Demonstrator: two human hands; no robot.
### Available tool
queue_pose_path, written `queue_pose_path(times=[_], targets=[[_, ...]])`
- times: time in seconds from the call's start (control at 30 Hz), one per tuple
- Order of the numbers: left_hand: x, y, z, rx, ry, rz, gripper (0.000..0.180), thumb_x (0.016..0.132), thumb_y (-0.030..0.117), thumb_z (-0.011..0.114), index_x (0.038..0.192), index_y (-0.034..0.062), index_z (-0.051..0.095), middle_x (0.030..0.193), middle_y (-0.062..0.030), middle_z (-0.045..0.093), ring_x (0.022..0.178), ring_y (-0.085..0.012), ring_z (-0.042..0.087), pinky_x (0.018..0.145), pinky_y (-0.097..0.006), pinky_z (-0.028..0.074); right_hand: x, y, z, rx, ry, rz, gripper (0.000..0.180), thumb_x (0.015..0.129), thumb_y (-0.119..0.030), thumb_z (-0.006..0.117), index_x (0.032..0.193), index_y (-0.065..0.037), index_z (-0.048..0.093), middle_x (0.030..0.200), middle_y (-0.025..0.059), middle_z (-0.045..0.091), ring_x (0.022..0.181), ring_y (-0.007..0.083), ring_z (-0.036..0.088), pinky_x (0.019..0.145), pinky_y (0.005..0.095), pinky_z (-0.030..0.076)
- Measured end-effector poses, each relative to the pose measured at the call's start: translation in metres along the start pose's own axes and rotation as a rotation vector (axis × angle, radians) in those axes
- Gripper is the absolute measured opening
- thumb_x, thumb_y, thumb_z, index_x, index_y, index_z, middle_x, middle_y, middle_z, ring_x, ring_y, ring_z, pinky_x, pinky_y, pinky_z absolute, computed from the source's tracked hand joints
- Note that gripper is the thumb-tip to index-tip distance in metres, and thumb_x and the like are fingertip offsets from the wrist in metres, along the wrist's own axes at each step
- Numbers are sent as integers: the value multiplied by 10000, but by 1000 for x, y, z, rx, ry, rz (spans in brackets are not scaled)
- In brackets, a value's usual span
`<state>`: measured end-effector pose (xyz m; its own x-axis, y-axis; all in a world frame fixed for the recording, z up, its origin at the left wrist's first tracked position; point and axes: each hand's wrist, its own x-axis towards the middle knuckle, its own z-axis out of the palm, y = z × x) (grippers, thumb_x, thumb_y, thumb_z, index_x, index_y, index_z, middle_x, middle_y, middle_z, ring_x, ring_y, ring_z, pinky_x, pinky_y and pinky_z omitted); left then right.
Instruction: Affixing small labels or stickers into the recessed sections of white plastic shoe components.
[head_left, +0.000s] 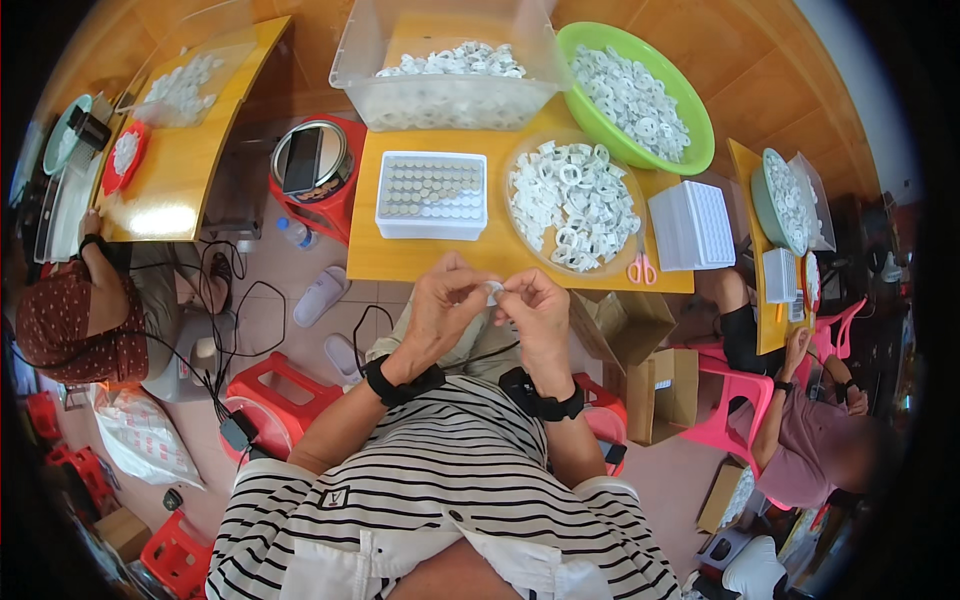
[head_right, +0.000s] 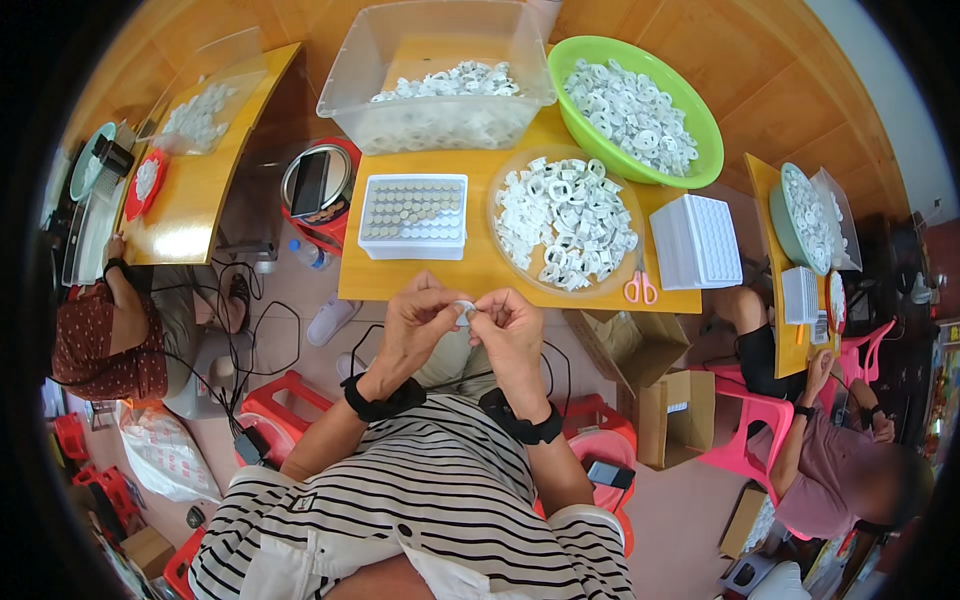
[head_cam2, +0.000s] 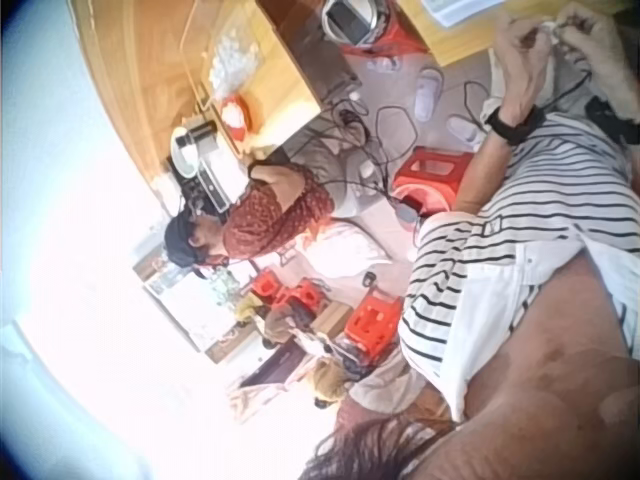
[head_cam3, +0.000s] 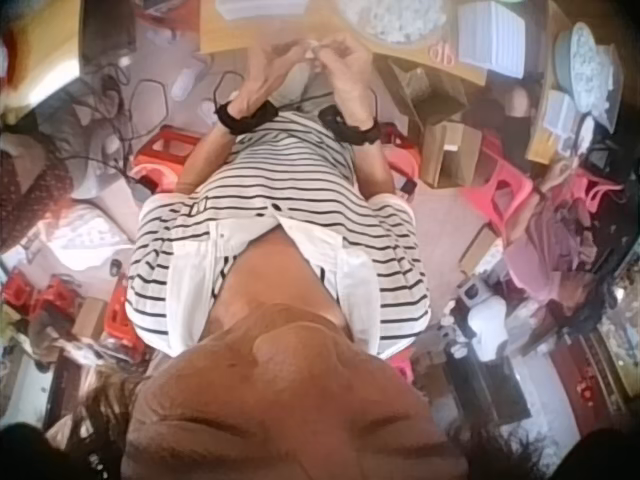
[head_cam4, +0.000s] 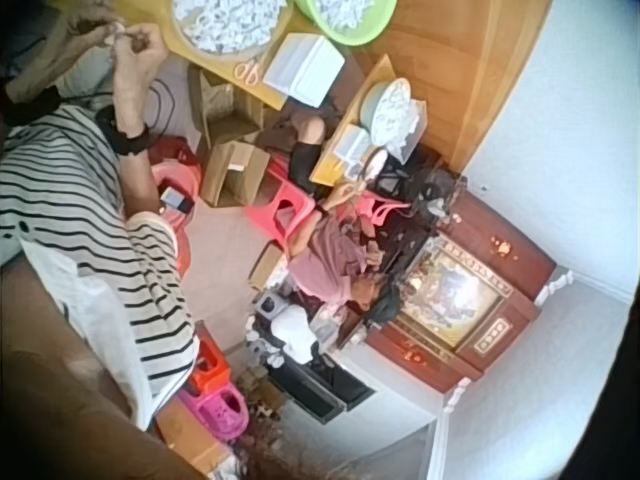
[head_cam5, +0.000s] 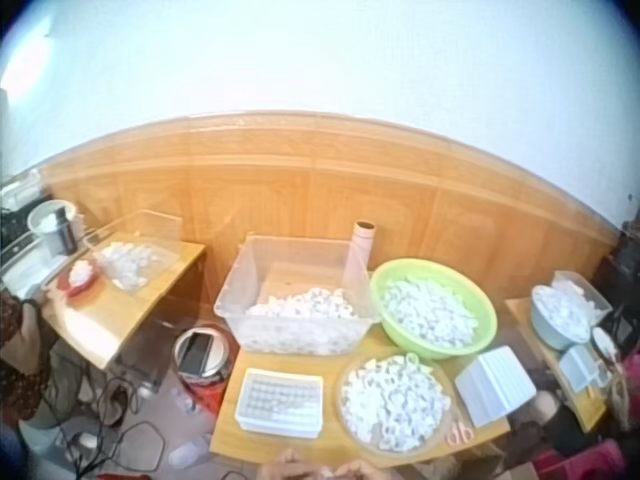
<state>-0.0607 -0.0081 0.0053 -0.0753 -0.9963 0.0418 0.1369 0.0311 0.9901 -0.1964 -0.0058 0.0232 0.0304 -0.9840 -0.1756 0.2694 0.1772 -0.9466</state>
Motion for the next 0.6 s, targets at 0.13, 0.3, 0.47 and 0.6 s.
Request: queue_pose_path(times=[0.13, 0.3, 0.47, 0.6], targets=[[3, 14, 0, -178, -26, -111, 189, 818, -2, 566, 995, -16, 632, 860, -39, 506, 740, -105, 561, 675, -222, 499, 1, 0, -2, -3, 5, -64, 58, 777, 24, 586, 806, -8, 548, 700, 41, 587, 525, 81, 539, 480, 199, 448], [2, 21, -5, -397, -77, -250, 201, 842, 13, 545, 1029, -19, 613, 933, -51, 521, 818, -132, 593, 733, -239, 514, 2, -5, -2, 121, 51, 6, 105, 779, 45, 587, 877, 9, 571, 766, 54, 599, 570, 80, 561, 514, 197, 470], [2, 10, -5, -258, -78, -151, 216, 835, -7, 542, 1038, -2, 618, 938, -52, 520, 825, -133, 587, 732, -235, 507, -4, -13, 10, -410, 117, -310, 188, 744, 61, 597, 928, 20, 589, 798, 68, 591, 599, 112, 582, 529, 214, 479], [0, 8, -2, -78, -24, -23, 285, 800, -75, 538, 1053, 21, 626, 913, -43, 507, 825, -116, 534, 724, -220, 472, -6, -15, 17, -693, 146, -527, 251, 691, 58, 610, 940, 26, 593, 798, 100, 563, 603, 168, 589, 528, 252, 478]])
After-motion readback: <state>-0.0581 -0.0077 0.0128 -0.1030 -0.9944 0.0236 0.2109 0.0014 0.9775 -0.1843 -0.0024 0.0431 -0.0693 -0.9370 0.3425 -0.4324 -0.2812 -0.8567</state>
